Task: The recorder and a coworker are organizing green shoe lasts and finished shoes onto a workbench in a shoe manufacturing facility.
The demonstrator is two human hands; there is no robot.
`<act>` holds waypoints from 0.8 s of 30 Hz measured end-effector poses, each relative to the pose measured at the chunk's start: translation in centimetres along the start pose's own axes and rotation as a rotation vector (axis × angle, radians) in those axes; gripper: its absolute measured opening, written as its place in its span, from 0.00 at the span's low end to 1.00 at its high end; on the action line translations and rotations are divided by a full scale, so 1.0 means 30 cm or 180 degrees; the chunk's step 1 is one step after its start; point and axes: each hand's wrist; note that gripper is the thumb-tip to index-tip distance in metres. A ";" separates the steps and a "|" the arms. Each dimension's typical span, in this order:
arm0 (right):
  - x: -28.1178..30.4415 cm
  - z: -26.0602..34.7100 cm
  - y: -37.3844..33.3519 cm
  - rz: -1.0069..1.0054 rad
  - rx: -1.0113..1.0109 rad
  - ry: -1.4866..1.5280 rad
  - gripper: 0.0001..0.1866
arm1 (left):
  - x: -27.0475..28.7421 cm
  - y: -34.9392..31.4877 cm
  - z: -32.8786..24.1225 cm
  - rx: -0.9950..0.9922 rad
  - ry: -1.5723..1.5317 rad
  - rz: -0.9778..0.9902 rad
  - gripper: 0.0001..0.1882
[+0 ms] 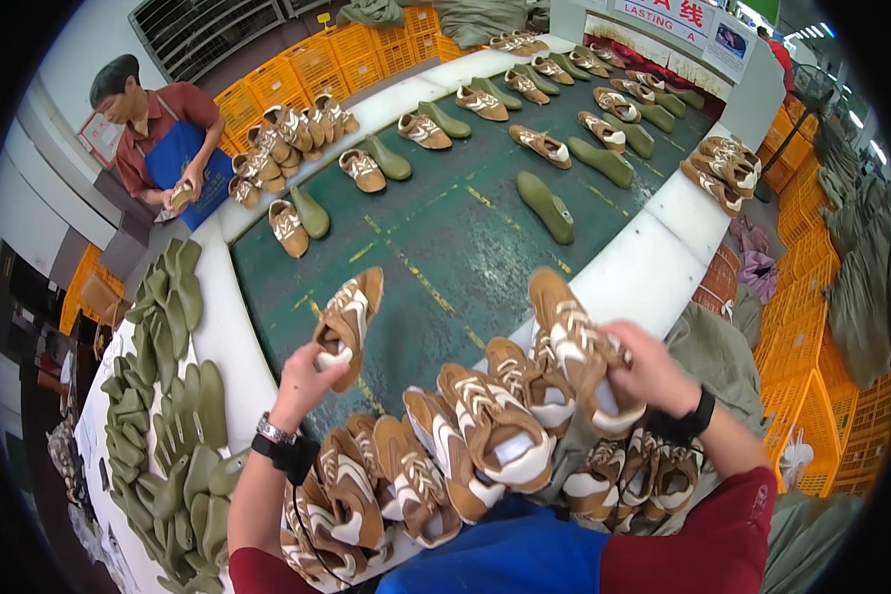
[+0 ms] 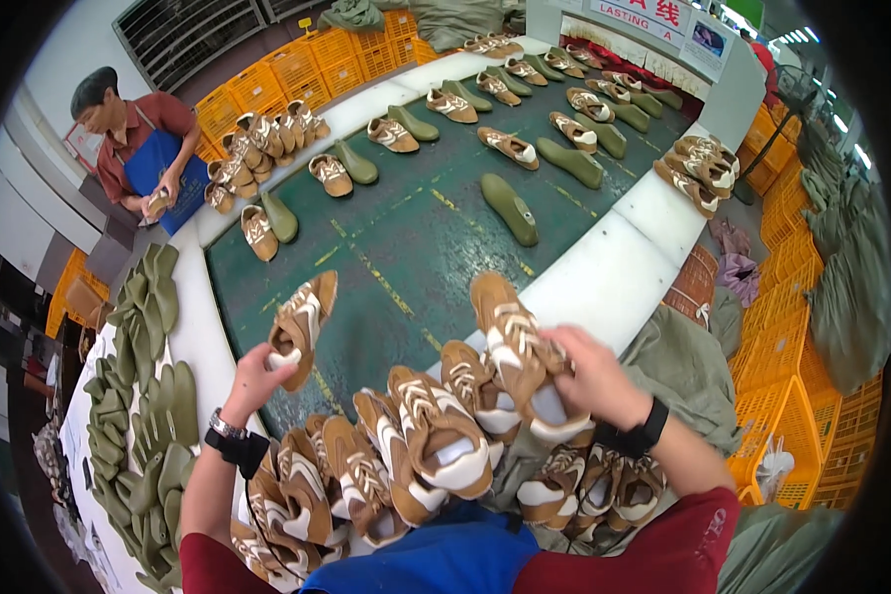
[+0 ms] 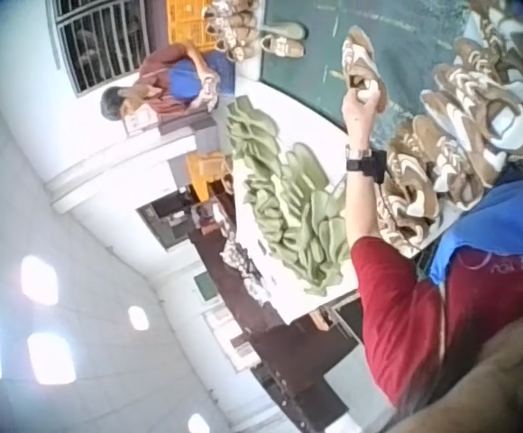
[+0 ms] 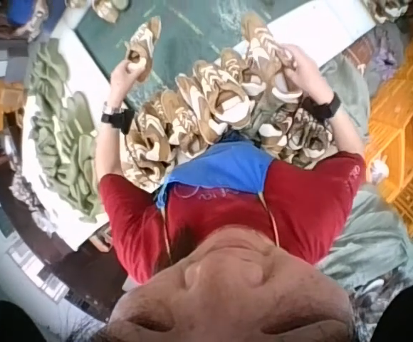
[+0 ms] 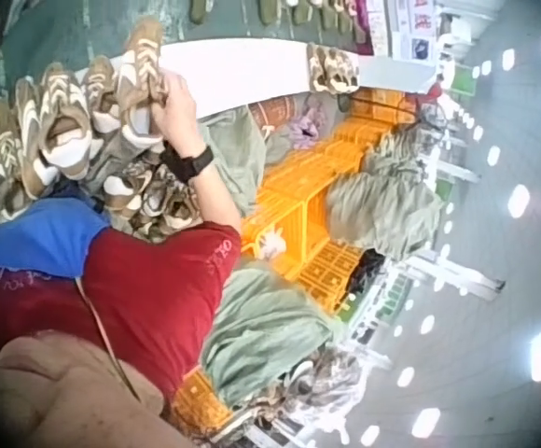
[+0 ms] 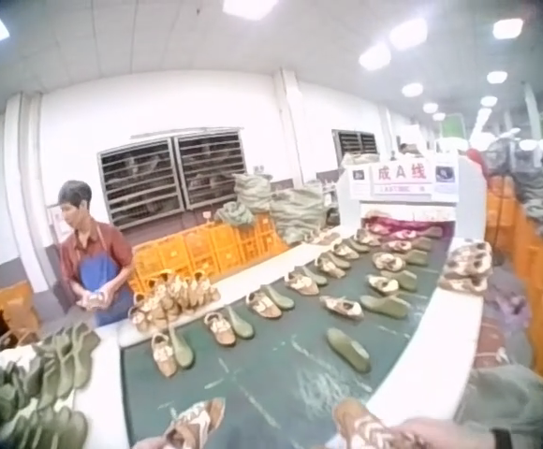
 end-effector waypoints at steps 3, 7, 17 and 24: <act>0.034 -0.197 0.297 0.0720 0.0136 -0.0292 0.28 | -0.039 0.017 0.006 0.0153 -0.0060 0.0287 0.19; -0.096 -0.499 0.676 0.1570 0.0099 -0.1145 0.21 | -0.032 -0.008 0.069 0.0287 0.0016 0.0346 0.18; -0.466 -0.722 0.998 0.1131 -0.1242 -0.1815 0.28 | 0.130 -0.219 0.215 0.1324 0.0039 -0.0229 0.19; -0.567 -0.659 1.024 0.1581 -0.0898 -0.1419 0.23 | 0.170 -0.269 0.212 0.1417 -0.0164 -0.0301 0.18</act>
Point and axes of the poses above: each hand's wrist, its own y-axis towards the middle knuckle, its own x-axis out of the back of the hand, z = x × y, and after that the axes turned 4 degrees about x, right-handed
